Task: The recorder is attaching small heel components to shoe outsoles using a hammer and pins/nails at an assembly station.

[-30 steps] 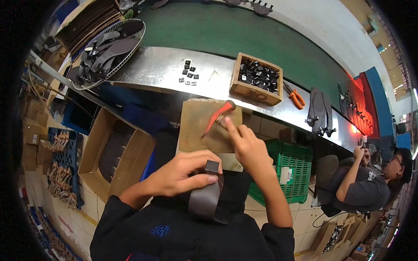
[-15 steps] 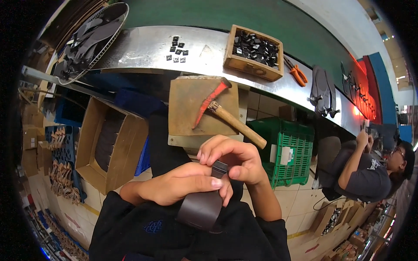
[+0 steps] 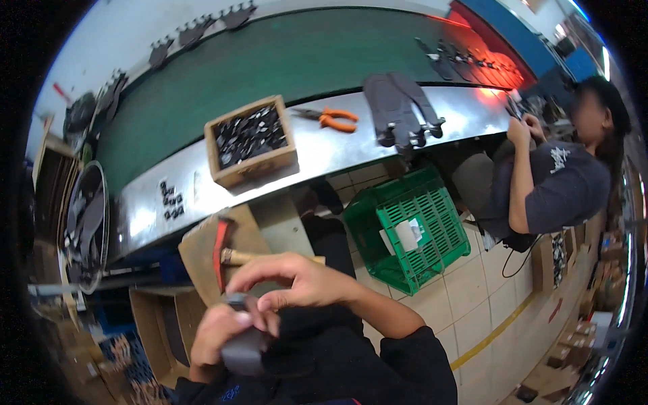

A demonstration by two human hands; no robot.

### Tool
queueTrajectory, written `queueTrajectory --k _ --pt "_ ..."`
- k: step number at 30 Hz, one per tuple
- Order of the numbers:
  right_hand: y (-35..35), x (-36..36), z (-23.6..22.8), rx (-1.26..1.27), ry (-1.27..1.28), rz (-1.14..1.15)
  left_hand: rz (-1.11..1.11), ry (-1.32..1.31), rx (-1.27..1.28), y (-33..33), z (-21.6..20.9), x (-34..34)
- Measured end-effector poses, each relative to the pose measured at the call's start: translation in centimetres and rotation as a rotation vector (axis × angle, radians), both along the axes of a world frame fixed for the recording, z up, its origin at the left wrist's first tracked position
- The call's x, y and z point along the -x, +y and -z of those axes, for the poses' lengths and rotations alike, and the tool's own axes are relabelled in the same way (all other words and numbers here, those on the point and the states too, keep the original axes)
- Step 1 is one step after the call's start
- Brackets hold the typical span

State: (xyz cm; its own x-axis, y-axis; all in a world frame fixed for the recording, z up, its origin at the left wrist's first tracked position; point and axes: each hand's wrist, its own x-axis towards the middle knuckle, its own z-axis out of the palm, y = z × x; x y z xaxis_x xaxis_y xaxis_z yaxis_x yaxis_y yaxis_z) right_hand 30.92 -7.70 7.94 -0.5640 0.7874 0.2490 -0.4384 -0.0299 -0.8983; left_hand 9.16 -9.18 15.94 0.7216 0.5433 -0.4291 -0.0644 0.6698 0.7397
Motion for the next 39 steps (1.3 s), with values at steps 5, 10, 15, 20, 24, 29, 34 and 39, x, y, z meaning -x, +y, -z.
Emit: queueTrajectory --k 5,10,15,20,24,29,34,39 --pt "5.9 -16.1 -0.4 -0.144 -0.889 1.301 -0.921 0.382 -0.911 8.7 2.5 9.9" --pt "9.9 -37.4 7.8 -0.223 -1.611 1.571 -1.659 0.710 -1.127 17.1 4.3 37.1" --pt "13.0 -37.5 9.9 -0.007 -0.966 1.638 -1.627 2.010 -1.016 18.4 8.0 51.3" --pt "9.4 -21.3 -3.1 -0.018 -0.121 1.407 -1.119 1.153 -1.434 15.9 3.6 19.4" --pt "6.1 -2.1 -7.1 -0.117 0.013 0.846 -0.436 0.474 -1.617 10.7 0.8 5.3" --pt "-1.5 4.5 -8.9 -0.213 -0.150 0.252 -0.265 0.326 -1.866 6.2 -0.9 4.3" --pt "0.5 6.0 -1.6 -0.676 -1.398 0.560 -0.327 0.097 -1.445 0.9 -3.3 10.1" --pt "-1.5 5.1 2.1 -0.579 -1.436 0.514 -0.806 0.165 -1.274 1.8 0.3 9.9"
